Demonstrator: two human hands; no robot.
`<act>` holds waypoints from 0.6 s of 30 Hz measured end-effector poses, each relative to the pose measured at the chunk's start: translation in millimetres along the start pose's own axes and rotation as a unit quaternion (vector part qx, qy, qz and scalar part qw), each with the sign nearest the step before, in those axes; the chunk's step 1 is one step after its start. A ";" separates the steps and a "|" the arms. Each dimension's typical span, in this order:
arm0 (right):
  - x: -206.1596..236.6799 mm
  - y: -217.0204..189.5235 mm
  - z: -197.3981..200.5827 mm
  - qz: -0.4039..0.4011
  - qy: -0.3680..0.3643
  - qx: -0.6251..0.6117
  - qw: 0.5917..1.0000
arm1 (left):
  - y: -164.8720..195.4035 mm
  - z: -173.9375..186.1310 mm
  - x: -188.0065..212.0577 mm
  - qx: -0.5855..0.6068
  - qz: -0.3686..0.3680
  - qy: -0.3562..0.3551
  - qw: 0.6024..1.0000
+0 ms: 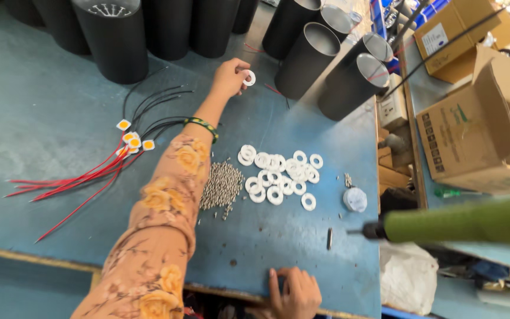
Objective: The person assembles LED light fixtures by inserting a white plastic ring and an LED module into a cylindrical metal housing, then securing the components with screws using a green electric screwdriver. The person repeats this process for multiple units, placing finished fixtures aside.
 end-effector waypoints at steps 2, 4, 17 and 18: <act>-6.5 -14.2 9.1 0.009 0.015 -0.008 1.000 | 7.2 19.0 19.6 -0.001 0.019 -0.064 0.998; -9.8 -24.3 15.9 -0.001 0.019 -0.004 1.000 | 12.7 33.8 39.6 -0.022 0.039 -0.111 0.993; -5.6 -38.0 28.7 -0.028 0.057 -0.005 0.998 | 93.0 107.6 103.1 -0.236 -0.330 0.118 0.906; -5.6 -37.5 28.1 -0.020 0.061 -0.010 0.998 | 102.4 117.4 101.0 -0.256 -0.388 0.164 0.870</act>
Point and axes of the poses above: each hand's wrist, its own x-axis away from the middle knuckle, its own z-axis out of the back of the hand, y = z × x, the point moved 1 cm from there along -x, towards the middle knuckle, and after that the axes turned 15 degrees about y, right-handed, at the moved point
